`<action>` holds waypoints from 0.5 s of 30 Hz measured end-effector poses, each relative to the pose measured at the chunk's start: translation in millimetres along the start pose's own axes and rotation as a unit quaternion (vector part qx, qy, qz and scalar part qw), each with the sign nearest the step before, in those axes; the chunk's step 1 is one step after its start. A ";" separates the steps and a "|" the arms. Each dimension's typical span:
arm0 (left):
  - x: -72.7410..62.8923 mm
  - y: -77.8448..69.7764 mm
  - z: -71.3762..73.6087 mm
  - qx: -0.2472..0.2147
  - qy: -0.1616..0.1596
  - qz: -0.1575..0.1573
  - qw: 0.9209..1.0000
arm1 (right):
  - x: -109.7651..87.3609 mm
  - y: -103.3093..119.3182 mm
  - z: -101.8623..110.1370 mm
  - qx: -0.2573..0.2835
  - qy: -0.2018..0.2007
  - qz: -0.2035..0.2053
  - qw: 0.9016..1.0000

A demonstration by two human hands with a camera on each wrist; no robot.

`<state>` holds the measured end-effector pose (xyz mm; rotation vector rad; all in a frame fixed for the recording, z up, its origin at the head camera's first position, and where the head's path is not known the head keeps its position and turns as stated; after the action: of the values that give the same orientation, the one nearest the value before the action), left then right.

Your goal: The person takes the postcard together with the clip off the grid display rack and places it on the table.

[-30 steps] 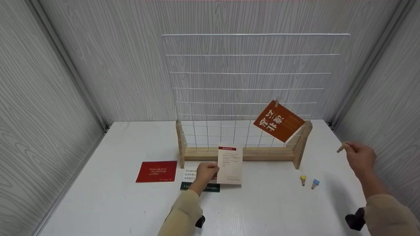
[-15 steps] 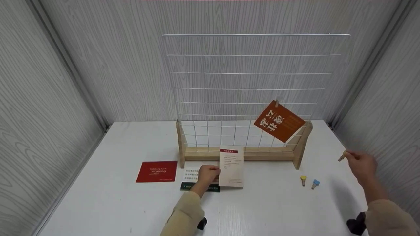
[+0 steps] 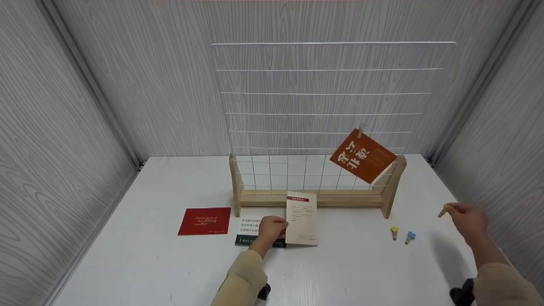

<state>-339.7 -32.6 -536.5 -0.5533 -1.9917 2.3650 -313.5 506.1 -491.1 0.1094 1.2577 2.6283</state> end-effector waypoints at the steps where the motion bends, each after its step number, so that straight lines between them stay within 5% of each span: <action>1: 0.1 0.7 -0.1 0.000 -0.001 0.001 1.000 | 4.6 -9.7 -0.8 -0.001 0.000 -0.010 1.000; 4: 0.5 1.2 -0.7 0.000 -0.001 -0.003 1.000 | -0.9 -5.1 -6.0 0.004 0.011 0.001 1.000; 10: 1.2 1.0 -3.8 -0.001 0.008 -0.010 1.000 | -45.8 59.1 -13.3 -0.028 0.028 0.035 0.999; 15: 2.7 4.3 -7.1 -0.001 0.018 -0.010 1.000 | -37.2 36.4 -18.1 0.007 0.049 0.022 0.999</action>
<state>-339.5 -26.0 -542.3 -0.5677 -1.9762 2.3248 -286.5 461.6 -473.1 0.0122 1.3202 2.6917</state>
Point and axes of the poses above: each hand's wrist, its own x-axis towards the middle knuckle, its own z-axis out of the back of the hand, y = z × x, the point moved 8 cm from there along x, towards the middle knuckle, and after that the axes turned 13 degrees about y, right-handed, at the moved point
